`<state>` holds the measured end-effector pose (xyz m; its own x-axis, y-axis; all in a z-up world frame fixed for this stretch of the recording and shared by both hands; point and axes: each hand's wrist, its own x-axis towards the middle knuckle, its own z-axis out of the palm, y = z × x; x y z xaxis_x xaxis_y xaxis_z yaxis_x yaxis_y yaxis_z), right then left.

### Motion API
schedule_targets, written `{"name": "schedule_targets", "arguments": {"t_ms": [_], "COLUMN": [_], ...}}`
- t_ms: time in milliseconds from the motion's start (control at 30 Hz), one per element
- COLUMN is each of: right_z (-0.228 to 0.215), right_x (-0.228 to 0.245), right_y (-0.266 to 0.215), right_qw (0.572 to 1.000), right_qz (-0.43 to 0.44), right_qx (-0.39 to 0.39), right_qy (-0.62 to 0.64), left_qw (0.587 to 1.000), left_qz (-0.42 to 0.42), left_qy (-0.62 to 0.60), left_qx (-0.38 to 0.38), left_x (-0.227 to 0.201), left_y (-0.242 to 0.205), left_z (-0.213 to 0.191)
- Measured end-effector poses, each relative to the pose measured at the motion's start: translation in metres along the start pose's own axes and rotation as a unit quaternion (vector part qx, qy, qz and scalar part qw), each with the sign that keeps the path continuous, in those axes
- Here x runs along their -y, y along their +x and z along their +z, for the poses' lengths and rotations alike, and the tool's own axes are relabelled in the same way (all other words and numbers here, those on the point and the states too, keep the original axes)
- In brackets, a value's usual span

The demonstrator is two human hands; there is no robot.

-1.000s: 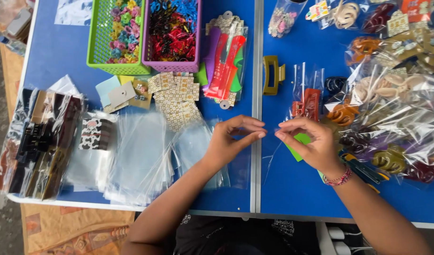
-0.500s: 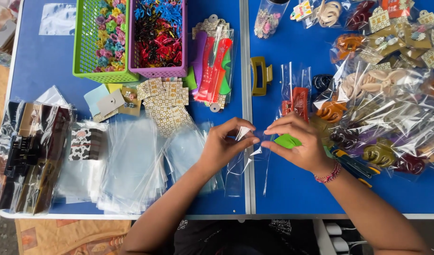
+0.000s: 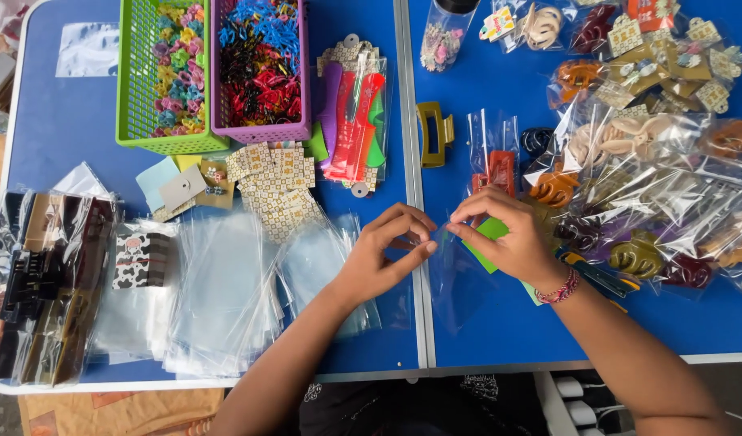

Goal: The person is individually packaging various hair clips into small plastic adhesive bags and sealing them.

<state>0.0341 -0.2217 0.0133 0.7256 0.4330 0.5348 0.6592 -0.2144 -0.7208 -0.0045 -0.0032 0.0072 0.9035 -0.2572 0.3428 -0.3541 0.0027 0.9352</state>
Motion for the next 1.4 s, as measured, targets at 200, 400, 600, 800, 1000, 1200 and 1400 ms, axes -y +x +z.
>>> {"name": "schedule_targets", "arguments": {"t_ms": [200,400,600,800,1000,1200,1400], "right_z": [-0.01,-0.017,-0.028,-0.024,0.008,0.02,0.018], "right_x": [0.011,0.015,0.018,-0.014,-0.049,-0.059,-0.057], "right_y": [0.006,0.012,0.02,0.034,0.05,0.053,0.053], "right_qw": [0.996,0.991,0.986,0.993,0.913,0.837,0.837], "right_qz": [0.052,0.107,0.127,0.072,-0.041,-0.043,-0.059], "right_qx": [0.061,0.079,0.101,0.068,0.084,0.08,0.073], "right_qy": [-0.041,-0.024,-0.026,-0.066,-0.398,-0.539,-0.539], "left_qw": [1.0,0.999,0.998,0.999,1.0,0.999,0.999], "left_qz": [0.022,0.021,-0.004,0.006,0.028,0.034,0.036], "left_qy": [0.005,-0.023,-0.065,-0.053,-0.003,0.004,0.016], "left_qx": [-0.019,0.007,0.01,0.002,0.013,0.01,0.011], "left_x": [0.009,0.009,0.013,0.008,0.008,0.013,0.011], "left_y": [-0.001,-0.003,-0.005,-0.004,-0.003,-0.003,-0.003], "left_z": [0.0,0.0,0.001,-0.002,0.0,-0.001,0.0]}}
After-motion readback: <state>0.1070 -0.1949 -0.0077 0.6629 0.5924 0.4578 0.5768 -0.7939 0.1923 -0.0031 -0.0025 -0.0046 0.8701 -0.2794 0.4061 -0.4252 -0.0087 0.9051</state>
